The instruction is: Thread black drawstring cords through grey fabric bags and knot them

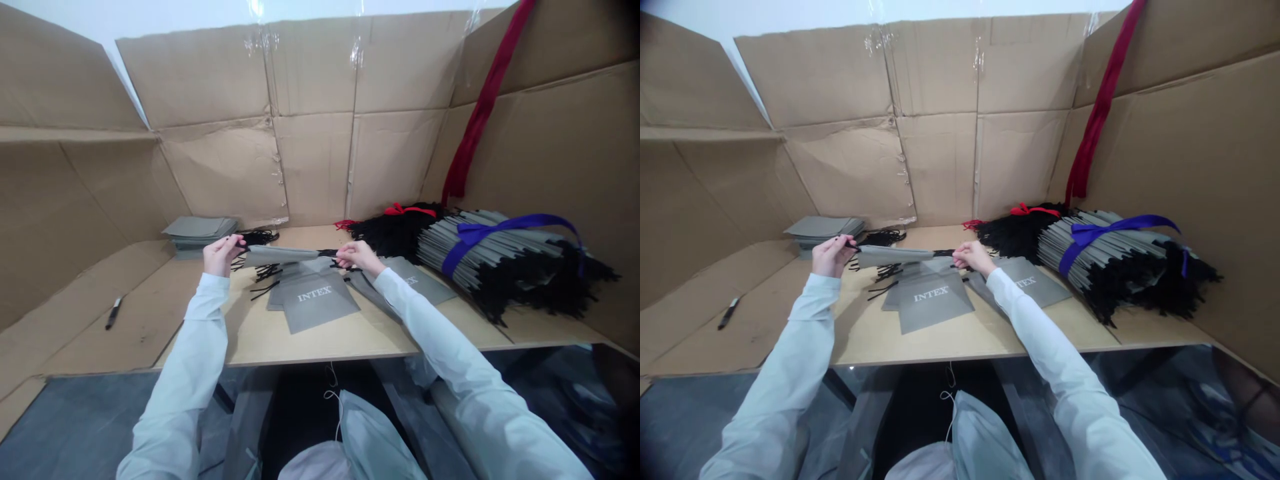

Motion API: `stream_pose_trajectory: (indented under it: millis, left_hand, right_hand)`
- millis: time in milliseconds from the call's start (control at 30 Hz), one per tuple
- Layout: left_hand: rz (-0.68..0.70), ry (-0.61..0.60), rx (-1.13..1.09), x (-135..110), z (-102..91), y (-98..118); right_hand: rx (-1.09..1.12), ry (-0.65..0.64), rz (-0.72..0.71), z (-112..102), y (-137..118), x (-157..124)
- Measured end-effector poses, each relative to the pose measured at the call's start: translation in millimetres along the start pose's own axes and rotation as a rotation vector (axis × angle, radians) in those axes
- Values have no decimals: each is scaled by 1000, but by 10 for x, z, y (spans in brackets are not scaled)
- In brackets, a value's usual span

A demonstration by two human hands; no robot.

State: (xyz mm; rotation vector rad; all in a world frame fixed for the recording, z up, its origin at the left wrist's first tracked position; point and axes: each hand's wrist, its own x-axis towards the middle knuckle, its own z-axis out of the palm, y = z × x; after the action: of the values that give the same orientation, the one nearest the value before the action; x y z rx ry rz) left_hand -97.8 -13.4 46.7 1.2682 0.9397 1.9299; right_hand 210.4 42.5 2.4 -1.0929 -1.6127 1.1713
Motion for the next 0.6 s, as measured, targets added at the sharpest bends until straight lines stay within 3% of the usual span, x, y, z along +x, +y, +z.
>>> stream_pose_trajectory:
  millis: [67,133,233,300,367,433,467,533,600]
  left_hand:
    - [23,-211,105,-116,139,179]
    - [32,-575,223,-290,332,386]
    - [95,-1205,319,-551,693,615]
    - [145,-1382,380,-635,932,610]
    - [164,-1382,522,-609,1126,441]
    - [191,-1277,766,-498,1245,146]
    - [224,-1205,915,-428,1273,-21]
    - [281,-950,1164,-297,1275,-335]
    - [280,-760,1311,-205,1231,-561]
  right_hand:
    - [-119,134,11,-80,-71,91]
    - [-276,226,-10,-150,-160,205]
    - [-391,264,-63,-191,-333,376]
    - [-406,183,-86,-163,-467,459]
    - [-453,97,-138,-98,-599,505]
    - [-543,18,-209,-13,-712,520]
    - [-593,-16,-244,33,-757,519]
    - [-698,-80,-322,124,-822,511]
    - [-793,-123,-389,209,-855,507]
